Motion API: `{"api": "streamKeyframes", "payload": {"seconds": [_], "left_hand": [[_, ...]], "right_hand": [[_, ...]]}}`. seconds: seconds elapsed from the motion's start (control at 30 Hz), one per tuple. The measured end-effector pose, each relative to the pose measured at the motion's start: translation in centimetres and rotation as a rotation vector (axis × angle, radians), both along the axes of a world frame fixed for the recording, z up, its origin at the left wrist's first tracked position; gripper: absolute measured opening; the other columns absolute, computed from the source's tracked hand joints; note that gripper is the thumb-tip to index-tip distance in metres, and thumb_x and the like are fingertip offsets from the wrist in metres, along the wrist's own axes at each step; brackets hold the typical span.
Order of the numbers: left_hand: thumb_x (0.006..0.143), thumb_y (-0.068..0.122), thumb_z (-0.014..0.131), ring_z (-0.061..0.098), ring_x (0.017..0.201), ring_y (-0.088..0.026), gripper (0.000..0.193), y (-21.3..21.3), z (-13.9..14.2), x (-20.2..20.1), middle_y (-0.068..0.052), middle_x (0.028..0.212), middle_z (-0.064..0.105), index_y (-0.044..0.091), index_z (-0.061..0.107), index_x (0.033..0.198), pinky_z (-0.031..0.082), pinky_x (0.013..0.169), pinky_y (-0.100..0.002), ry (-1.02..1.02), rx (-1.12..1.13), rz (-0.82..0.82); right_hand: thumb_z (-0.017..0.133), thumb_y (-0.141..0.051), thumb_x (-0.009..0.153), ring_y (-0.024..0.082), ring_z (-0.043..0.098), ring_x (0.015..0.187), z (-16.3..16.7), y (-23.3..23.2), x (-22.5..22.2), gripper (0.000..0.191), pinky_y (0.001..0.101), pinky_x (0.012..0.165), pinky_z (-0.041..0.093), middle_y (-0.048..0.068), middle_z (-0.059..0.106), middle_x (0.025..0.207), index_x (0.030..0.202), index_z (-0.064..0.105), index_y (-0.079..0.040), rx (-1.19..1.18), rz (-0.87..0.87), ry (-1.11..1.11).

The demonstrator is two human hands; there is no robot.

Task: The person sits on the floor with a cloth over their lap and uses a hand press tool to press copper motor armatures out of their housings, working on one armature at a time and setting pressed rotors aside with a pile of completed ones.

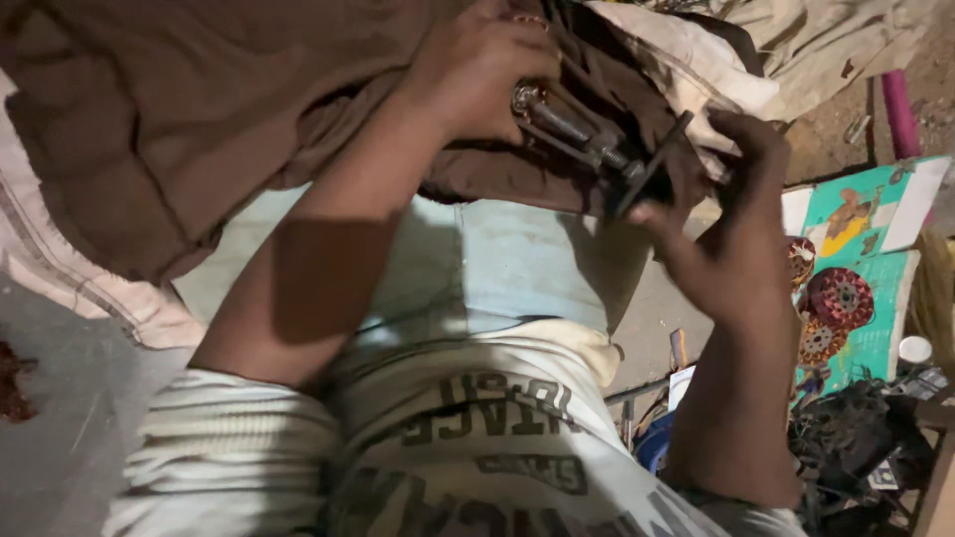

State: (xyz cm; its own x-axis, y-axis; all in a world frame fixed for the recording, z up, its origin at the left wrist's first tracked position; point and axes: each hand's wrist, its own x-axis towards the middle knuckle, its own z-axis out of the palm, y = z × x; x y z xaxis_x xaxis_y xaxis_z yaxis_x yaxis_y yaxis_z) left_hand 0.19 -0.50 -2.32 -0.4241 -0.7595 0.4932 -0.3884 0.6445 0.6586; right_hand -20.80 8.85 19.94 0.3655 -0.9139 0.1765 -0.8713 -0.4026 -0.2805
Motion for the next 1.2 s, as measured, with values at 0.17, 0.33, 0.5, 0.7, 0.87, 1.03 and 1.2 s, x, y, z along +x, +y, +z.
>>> {"api": "streamKeyframes", "payload": {"seconds": [0.17, 0.33, 0.5, 0.7, 0.87, 1.03, 1.2], "left_hand": [[0.057, 0.025, 0.093, 0.063, 0.116, -0.028, 0.055, 0.1, -0.1, -0.1, 0.000, 0.120, 0.072, 0.019, 0.078, 0.110, 0.054, 0.094, -0.045, -0.087, -0.039, -0.008], [0.056, 0.029, 0.095, 0.062, 0.115, -0.030, 0.057, 0.2, 0.2, 0.2, 0.001, 0.121, 0.073, 0.019, 0.079, 0.109, 0.054, 0.092, -0.044, -0.032, -0.031, 0.011], [0.055, 0.028, 0.095, 0.060, 0.115, -0.033, 0.055, 0.0, 0.5, -0.1, 0.005, 0.121, 0.073, 0.021, 0.079, 0.108, 0.055, 0.091, -0.042, -0.044, -0.017, 0.035], [0.050, 0.028, 0.095, 0.060, 0.114, -0.034, 0.059, 0.1, 0.4, -0.1, 0.004, 0.119, 0.074, 0.019, 0.079, 0.107, 0.056, 0.090, -0.043, -0.050, -0.004, 0.017], [0.054, 0.027, 0.094, 0.061, 0.116, -0.033, 0.055, 0.1, 0.4, -0.1, 0.003, 0.119, 0.074, 0.019, 0.080, 0.107, 0.056, 0.091, -0.043, -0.029, -0.017, 0.031], [0.058, 0.028, 0.093, 0.060, 0.114, -0.034, 0.050, 0.1, 0.8, -0.1, 0.002, 0.116, 0.073, 0.018, 0.079, 0.105, 0.054, 0.092, -0.043, -0.029, -0.046, 0.033], [0.053, 0.043, 0.097, 0.057, 0.117, -0.033, 0.059, 0.4, 1.4, 0.1, 0.002, 0.107, 0.072, 0.016, 0.079, 0.102, 0.040, 0.098, -0.054, -0.095, -0.107, 0.018]], "right_hand": [[0.077, -0.006, 0.070, 0.042, 0.059, 0.120, -2.2, 0.1, 1.1, 0.038, 0.0493, 0.101, 0.047, 0.015, 0.065, 0.127, 0.104, 0.063, -0.015, 0.347, -0.168, -0.139], [0.078, -0.003, 0.072, 0.046, 0.057, 0.119, -2.6, 0.2, 0.1, 0.044, 0.0496, 0.101, 0.046, 0.020, 0.061, 0.129, 0.111, 0.060, -0.015, -0.207, 0.163, 0.139], [0.075, -0.020, 0.090, 0.025, 0.065, 0.107, -2.4, 0.3, -1.1, 0.044, 0.0299, 0.093, 0.054, 0.014, 0.066, 0.118, 0.129, 0.056, -0.011, 0.363, -0.486, -0.467], [0.080, -0.005, 0.093, 0.019, 0.068, 0.095, -4.7, 1.0, -1.3, 0.030, 0.0304, 0.090, 0.054, 0.015, 0.071, 0.106, 0.118, 0.066, 0.002, 0.374, -0.229, -0.284], [0.078, -0.002, 0.096, 0.020, 0.065, 0.091, -5.0, 0.7, -1.6, 0.019, 0.0298, 0.083, 0.053, 0.015, 0.074, 0.109, 0.102, 0.061, 0.004, 0.418, -0.228, -0.289], [0.068, -0.007, 0.102, 0.023, 0.066, 0.099, -6.3, 1.3, -1.3, 0.023, 0.0325, 0.091, 0.051, 0.017, 0.068, 0.110, 0.122, 0.062, 0.002, 0.401, -0.285, -0.389], [0.049, -0.019, 0.114, 0.030, 0.057, 0.108, -9.2, 2.3, -1.2, 0.026, 0.0369, 0.101, 0.045, 0.017, 0.059, 0.115, 0.130, 0.050, 0.002, 0.267, -0.276, -0.287]]}}
